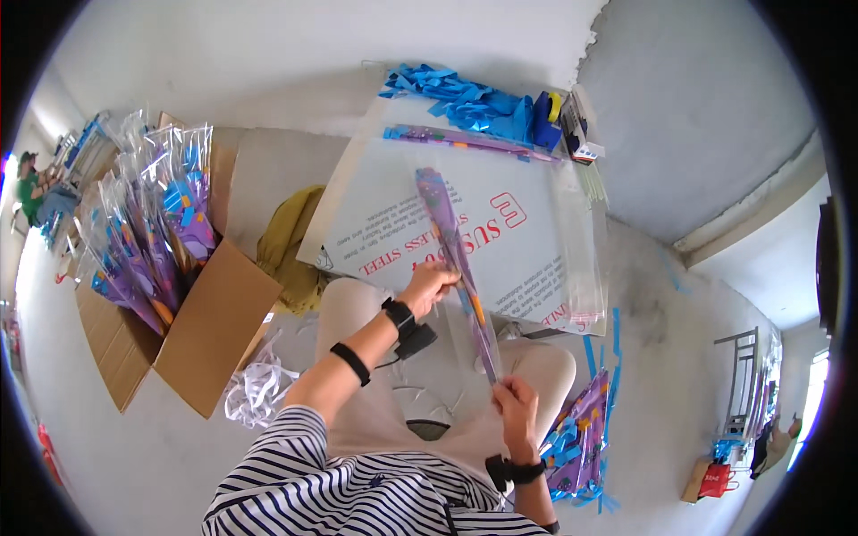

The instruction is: Rolling up a decorative plastic sheet and inserting it into a protective clear plastic sleeve.

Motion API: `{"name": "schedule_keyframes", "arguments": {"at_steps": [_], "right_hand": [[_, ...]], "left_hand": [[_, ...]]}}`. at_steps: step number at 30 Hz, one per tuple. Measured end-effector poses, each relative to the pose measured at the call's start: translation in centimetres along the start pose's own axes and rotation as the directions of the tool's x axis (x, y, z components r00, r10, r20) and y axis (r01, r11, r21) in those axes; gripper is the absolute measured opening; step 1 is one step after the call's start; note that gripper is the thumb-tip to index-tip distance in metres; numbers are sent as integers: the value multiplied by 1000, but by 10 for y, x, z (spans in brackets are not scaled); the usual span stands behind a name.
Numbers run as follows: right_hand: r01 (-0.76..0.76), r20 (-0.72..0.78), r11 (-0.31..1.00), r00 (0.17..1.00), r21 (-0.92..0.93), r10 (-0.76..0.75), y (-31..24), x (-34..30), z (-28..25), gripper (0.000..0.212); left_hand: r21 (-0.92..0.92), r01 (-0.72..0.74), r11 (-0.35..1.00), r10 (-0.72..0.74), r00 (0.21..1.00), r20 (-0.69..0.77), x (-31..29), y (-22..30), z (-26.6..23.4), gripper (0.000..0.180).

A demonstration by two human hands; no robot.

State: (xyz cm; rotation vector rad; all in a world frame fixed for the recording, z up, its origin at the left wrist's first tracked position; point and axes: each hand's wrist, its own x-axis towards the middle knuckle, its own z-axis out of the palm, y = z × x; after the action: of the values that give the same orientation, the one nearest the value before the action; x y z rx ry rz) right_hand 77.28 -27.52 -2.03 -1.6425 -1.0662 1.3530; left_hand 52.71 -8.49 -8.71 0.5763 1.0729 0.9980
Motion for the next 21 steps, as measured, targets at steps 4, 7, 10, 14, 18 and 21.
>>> {"name": "schedule_keyframes", "arguments": {"at_steps": [4,7,10,14,18,21], "right_hand": [[315,-42,935,945,-161,-325,-45,92,50,11],[312,-72,940,943,-134,-324,-64,119,59,11],[238,8,971,971,-38,-237,-45,107,62,6],[111,85,993,991,-34,-107,-20,112,64,8],[66,246,969,961,238,-126,-16,116,69,19],[-81,202,930,979,358,7,-13,107,60,25]], "left_hand": [[-99,-257,961,235,954,-185,58,66,3,13],[-15,-363,931,355,917,-181,48,111,7,18],[66,-257,964,265,951,-163,22,90,-20,20],[72,50,996,-47,998,-46,-32,17,-31,30],[-55,79,995,-74,993,89,-68,-26,-20,16],[28,-24,999,22,997,71,-65,-27,-20,11]]}}
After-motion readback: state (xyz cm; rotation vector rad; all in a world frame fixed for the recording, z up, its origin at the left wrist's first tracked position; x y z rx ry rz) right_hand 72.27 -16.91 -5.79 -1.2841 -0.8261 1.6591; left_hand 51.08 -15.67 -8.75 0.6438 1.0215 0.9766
